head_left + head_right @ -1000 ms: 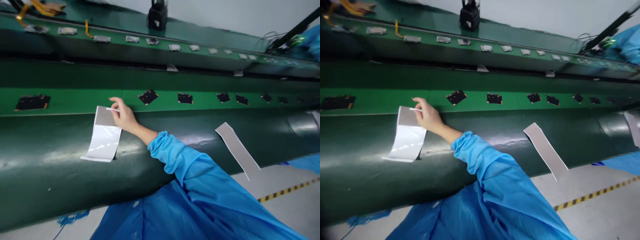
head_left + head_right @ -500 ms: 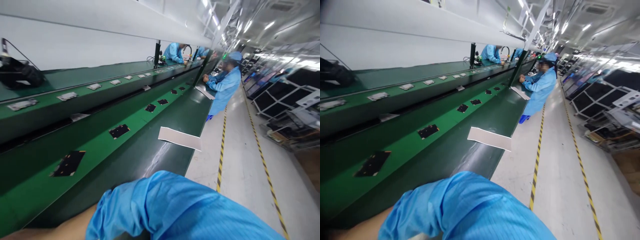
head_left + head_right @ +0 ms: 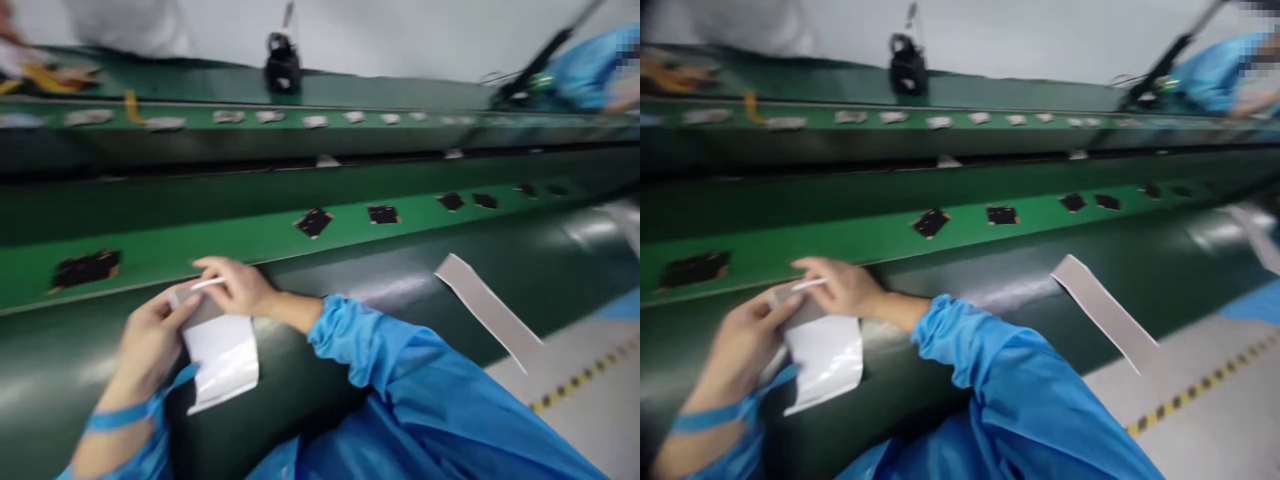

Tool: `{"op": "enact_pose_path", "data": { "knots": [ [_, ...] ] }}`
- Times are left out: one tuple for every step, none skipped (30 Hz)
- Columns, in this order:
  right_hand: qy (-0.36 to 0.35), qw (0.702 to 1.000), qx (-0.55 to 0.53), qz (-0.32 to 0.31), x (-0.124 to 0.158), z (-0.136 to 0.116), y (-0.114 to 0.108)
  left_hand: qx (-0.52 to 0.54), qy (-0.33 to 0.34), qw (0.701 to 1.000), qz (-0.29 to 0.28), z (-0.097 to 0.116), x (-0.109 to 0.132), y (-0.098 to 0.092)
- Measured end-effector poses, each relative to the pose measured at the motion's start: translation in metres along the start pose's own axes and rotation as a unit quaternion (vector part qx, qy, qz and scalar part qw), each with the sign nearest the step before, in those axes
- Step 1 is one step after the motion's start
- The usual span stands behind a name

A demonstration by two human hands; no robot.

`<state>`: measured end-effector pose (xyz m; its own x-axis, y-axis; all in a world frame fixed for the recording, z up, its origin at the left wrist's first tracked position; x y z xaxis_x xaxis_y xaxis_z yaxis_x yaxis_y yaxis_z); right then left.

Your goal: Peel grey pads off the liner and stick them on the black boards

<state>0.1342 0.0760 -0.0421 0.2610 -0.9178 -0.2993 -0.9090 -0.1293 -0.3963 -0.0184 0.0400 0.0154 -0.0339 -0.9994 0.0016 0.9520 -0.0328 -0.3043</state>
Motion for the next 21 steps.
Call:
{"op": "enact_pose_path", "data": {
  "knots": [
    [0.002, 1.000, -0.014, 0.006, 0.002, 0.001, 0.003, 0.034, -0.041, 0.998, 0.034, -0.010, 0.008, -0.012],
    [-0.005, 0.999, -0.028, 0.014, 0.004, 0.001, 0.005, 0.060, -0.059, 0.995, 0.053, -0.017, 0.012, -0.019],
    [-0.012, 0.999, -0.040, 0.032, 0.007, 0.000, 0.005, 0.075, -0.053, 0.994, 0.065, -0.022, 0.013, -0.021],
    [-0.019, 0.998, -0.045, 0.051, 0.009, -0.002, 0.004, 0.084, -0.047, 0.993, 0.073, -0.025, 0.013, -0.021],
    [-0.027, 0.996, -0.050, 0.066, 0.011, -0.004, 0.002, 0.092, -0.035, 0.992, 0.078, -0.026, 0.012, -0.020],
    [-0.035, 0.995, -0.054, 0.074, 0.013, -0.006, 0.000, 0.095, -0.023, 0.992, 0.080, -0.026, 0.011, -0.018],
    [-0.042, 0.995, -0.056, 0.075, 0.014, -0.007, -0.002, 0.095, -0.013, 0.992, 0.077, -0.024, 0.010, -0.015],
    [-0.048, 0.995, -0.058, 0.072, 0.015, -0.008, -0.003, 0.092, -0.002, 0.993, 0.075, -0.022, 0.010, -0.014],
    [-0.054, 0.994, -0.059, 0.069, 0.016, -0.009, -0.003, 0.088, 0.008, 0.994, 0.072, -0.019, 0.011, -0.013],
    [-0.058, 0.994, -0.059, 0.071, 0.016, -0.010, -0.004, 0.080, 0.019, 0.994, 0.069, -0.016, 0.012, -0.012],
    [-0.061, 0.993, -0.055, 0.079, 0.016, -0.010, -0.004, 0.065, 0.030, 0.995, 0.067, -0.013, 0.013, -0.012],
    [-0.064, 0.993, -0.048, 0.091, 0.016, -0.010, -0.005, 0.046, 0.041, 0.996, 0.064, -0.011, 0.015, -0.012],
    [-0.066, 0.992, -0.038, 0.102, 0.016, -0.010, -0.006, 0.023, 0.051, 0.997, 0.060, -0.009, 0.016, -0.013],
    [-0.067, 0.991, -0.026, 0.109, 0.017, -0.011, -0.007, 0.000, 0.059, 0.997, 0.055, -0.008, 0.016, -0.013],
    [-0.064, 0.992, -0.015, 0.110, 0.017, -0.011, -0.007, -0.020, 0.064, 0.997, 0.047, -0.007, 0.017, -0.012],
    [-0.059, 0.993, -0.005, 0.104, 0.017, -0.012, -0.008, -0.034, 0.065, 0.997, 0.039, -0.007, 0.017, -0.012],
    [-0.050, 0.994, 0.003, 0.094, 0.017, -0.013, -0.008, -0.042, 0.065, 0.996, 0.032, -0.008, 0.017, -0.011],
    [-0.038, 0.996, 0.011, 0.081, 0.017, -0.014, -0.008, -0.046, 0.064, 0.997, 0.027, -0.008, 0.017, -0.010],
    [-0.028, 0.997, 0.018, 0.068, 0.017, -0.015, -0.007, -0.048, 0.064, 0.997, 0.025, -0.009, 0.017, -0.009],
    [-0.019, 0.998, 0.024, 0.058, 0.017, -0.016, -0.007, -0.049, 0.064, 0.996, 0.024, -0.009, 0.017, -0.009],
    [-0.012, 0.998, 0.029, 0.050, 0.016, -0.017, -0.007, -0.051, 0.066, 0.996, 0.024, -0.010, 0.016, -0.008]
  ]
}}
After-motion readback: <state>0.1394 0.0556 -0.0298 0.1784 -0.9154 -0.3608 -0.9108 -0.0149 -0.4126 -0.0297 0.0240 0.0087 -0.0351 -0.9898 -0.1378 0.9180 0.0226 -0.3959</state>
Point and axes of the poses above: each hand's wrist, its own x-axis away from the middle knuckle, its own y-axis out of the palm, z = x × y, the point moved 2 cm from there along -x, towards the middle knuckle, and after that the axes turned 10 degrees about y, right-handed, at the moved point
